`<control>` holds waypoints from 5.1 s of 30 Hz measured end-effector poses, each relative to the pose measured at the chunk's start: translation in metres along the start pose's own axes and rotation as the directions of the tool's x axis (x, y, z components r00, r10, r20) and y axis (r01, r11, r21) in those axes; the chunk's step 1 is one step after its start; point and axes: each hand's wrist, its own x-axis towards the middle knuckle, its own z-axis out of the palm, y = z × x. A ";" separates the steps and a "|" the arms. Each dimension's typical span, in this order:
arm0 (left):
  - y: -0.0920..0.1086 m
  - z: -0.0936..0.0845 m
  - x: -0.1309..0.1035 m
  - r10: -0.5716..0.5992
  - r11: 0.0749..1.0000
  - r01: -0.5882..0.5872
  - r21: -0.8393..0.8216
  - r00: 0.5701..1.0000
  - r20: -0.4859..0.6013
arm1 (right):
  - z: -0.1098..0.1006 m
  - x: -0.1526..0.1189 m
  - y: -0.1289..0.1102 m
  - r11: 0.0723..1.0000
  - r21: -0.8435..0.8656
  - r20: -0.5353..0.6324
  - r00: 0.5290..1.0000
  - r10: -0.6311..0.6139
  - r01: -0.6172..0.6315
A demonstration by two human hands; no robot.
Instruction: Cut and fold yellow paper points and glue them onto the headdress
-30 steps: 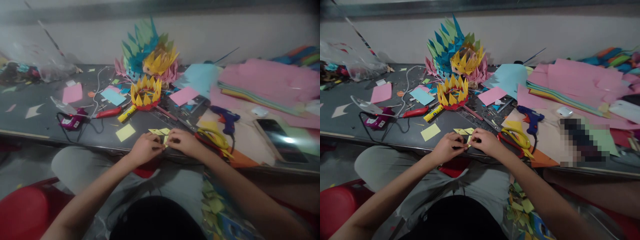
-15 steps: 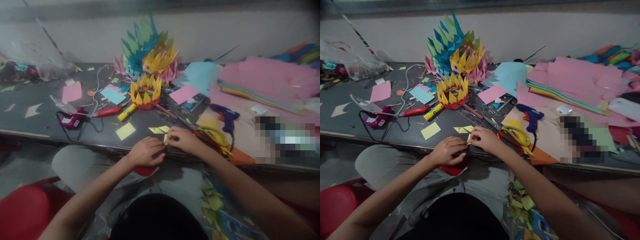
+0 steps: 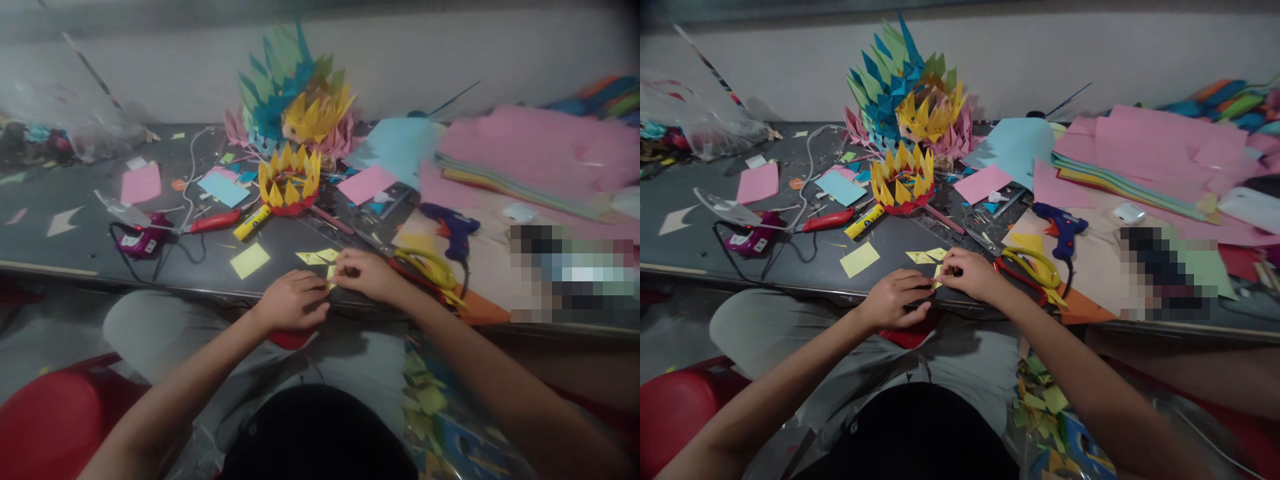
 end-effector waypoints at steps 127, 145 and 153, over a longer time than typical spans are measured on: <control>-0.029 -0.021 0.034 -0.170 0.944 0.249 -0.216 0.930 0.326 | -0.012 0.002 0.015 0.927 -0.150 0.154 0.934 -0.322 0.345; -0.033 -0.027 0.027 -0.045 0.987 -0.023 0.157 0.906 0.420 | -0.022 0.009 0.010 0.774 -0.352 0.378 0.836 -0.398 0.527; -0.026 -0.029 0.021 -0.083 0.980 0.008 0.198 0.923 0.375 | -0.028 0.007 0.011 0.827 -0.333 0.348 0.875 -0.338 0.452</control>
